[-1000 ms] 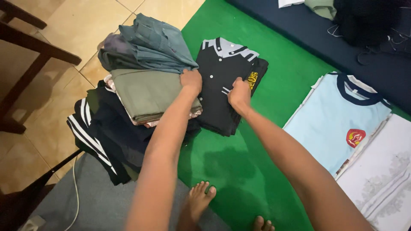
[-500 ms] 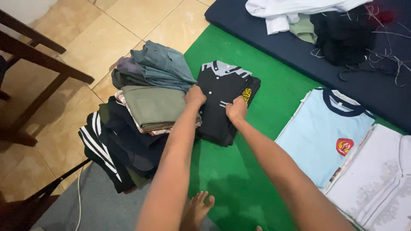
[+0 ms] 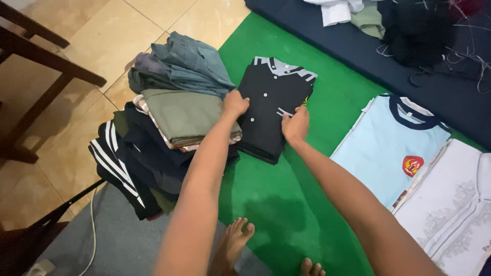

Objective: The recorder is organizing, folding, and rearranging clothes on a floor mat and placing some inside a wooden wardrobe.

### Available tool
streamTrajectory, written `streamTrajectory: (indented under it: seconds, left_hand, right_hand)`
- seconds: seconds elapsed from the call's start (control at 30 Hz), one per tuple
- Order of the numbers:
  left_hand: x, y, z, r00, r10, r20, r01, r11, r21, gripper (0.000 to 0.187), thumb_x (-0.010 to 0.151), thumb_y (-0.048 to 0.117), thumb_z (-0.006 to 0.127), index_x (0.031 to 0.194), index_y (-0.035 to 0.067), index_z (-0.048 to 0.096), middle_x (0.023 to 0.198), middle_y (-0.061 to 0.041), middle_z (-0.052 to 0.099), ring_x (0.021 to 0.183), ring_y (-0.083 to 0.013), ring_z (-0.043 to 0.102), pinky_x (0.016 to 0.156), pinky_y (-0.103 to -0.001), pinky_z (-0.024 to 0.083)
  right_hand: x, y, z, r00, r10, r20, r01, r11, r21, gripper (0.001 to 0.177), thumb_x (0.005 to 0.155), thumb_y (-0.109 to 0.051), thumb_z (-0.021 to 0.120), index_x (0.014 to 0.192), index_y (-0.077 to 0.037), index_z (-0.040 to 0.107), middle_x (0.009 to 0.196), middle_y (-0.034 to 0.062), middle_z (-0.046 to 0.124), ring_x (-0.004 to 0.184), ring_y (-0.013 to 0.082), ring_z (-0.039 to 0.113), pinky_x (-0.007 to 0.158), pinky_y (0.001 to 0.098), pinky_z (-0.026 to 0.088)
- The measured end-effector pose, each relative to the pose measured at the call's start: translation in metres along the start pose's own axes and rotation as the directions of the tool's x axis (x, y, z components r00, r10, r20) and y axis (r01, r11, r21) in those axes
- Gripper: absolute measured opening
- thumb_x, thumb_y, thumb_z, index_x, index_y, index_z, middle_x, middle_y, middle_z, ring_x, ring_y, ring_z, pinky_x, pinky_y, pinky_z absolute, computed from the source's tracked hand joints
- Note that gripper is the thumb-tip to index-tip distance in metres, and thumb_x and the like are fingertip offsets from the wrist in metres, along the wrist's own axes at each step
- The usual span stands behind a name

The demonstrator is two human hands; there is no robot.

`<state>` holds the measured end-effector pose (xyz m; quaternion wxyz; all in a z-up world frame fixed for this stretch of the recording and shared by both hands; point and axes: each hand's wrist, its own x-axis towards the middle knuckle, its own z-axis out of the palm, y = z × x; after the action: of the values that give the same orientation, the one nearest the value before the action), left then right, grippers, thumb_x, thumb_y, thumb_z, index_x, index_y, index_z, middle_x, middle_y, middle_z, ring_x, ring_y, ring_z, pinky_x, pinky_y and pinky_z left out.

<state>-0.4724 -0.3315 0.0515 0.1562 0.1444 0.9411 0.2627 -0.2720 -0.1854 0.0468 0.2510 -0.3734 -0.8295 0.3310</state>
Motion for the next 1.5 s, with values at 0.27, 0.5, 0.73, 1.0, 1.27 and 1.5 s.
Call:
streamTrajectory:
  seconds: [0.27, 0.5, 0.73, 1.0, 1.27, 1.5]
  left_hand:
    - [0.011, -0.005, 0.000, 0.988, 0.129, 0.091, -0.132, 0.991, 0.029, 0.056, 0.090, 0.037, 0.072, 0.126, -0.005, 0.062, 0.127, -0.030, 0.063, 0.122, -0.0438, 0.060, 0.102, -0.050, 0.048]
    - [0.012, 0.026, -0.016, 0.907, 0.324, -0.268, -0.381, 0.903, -0.199, 0.041, 0.099, 0.028, 0.065, 0.127, -0.002, 0.062, 0.119, -0.033, 0.066, 0.115, -0.0500, 0.061, 0.098, -0.054, 0.049]
    - [0.026, 0.050, -0.009, 0.888, 0.336, -0.314, -0.429, 0.852, -0.302, 0.045, 0.092, 0.031, 0.070, 0.123, -0.001, 0.064, 0.121, -0.026, 0.070, 0.116, -0.0428, 0.067, 0.099, -0.047, 0.051]
    - [0.002, -0.004, -0.020, 0.985, -0.004, 0.172, -0.008, 0.998, 0.069, 0.101, 0.094, 0.078, 0.041, 0.145, -0.009, 0.046, 0.143, -0.035, 0.051, 0.136, -0.0453, 0.050, 0.114, -0.048, 0.038]
    - [-0.003, -0.015, -0.025, 0.921, -0.144, 0.363, 0.002, 0.931, 0.364, 0.103, 0.095, 0.081, 0.022, 0.141, -0.005, 0.057, 0.153, -0.028, 0.045, 0.146, -0.0424, 0.041, 0.121, -0.047, 0.031]
    - [-0.042, 0.017, -0.050, 0.851, -0.221, 0.477, 0.029, 0.926, 0.377, 0.110, 0.082, 0.089, 0.041, 0.143, 0.000, 0.057, 0.156, -0.021, 0.048, 0.147, -0.0352, 0.045, 0.121, -0.044, 0.035]
  right_hand:
    - [0.036, 0.012, 0.023, 0.912, 0.351, 0.210, -0.330, 0.935, -0.131, 0.051, 0.078, -0.033, 0.087, 0.101, 0.007, 0.065, 0.094, 0.0237, 0.070, 0.090, 0.0412, 0.073, 0.076, 0.0474, 0.057]
    - [0.064, -0.057, -0.034, 0.899, 0.338, 0.277, -0.377, 0.921, 0.100, 0.044, 0.090, -0.018, 0.070, 0.121, 0.009, 0.054, 0.106, 0.0236, 0.070, 0.081, 0.0403, 0.075, 0.049, 0.0491, 0.063]
    - [0.081, 0.019, -0.008, 0.931, 0.305, 0.202, -0.313, 0.950, 0.008, 0.044, 0.089, -0.022, 0.079, 0.119, 0.005, 0.060, 0.117, 0.0261, 0.068, 0.101, 0.0420, 0.069, 0.078, 0.0486, 0.058]
    - [-0.037, -0.080, -0.084, 0.922, -0.318, 0.223, 0.340, 0.937, -0.072, 0.055, 0.086, -0.030, 0.084, 0.124, 0.000, 0.056, 0.124, 0.0203, 0.054, 0.119, 0.0356, 0.051, 0.099, 0.0490, 0.043]
    - [-0.052, -0.056, -0.060, 0.443, -0.687, 0.577, 0.892, 0.405, -0.202, 0.033, 0.079, -0.029, 0.071, 0.104, -0.008, 0.064, 0.107, 0.0106, 0.059, 0.104, 0.0275, 0.057, 0.081, 0.0469, 0.046]
    - [-0.052, -0.039, -0.084, 0.050, -0.718, 0.694, 0.999, 0.032, -0.040, 0.017, 0.085, -0.017, 0.062, 0.100, -0.008, 0.061, 0.099, 0.0058, 0.058, 0.096, 0.0220, 0.059, 0.078, 0.0351, 0.048]
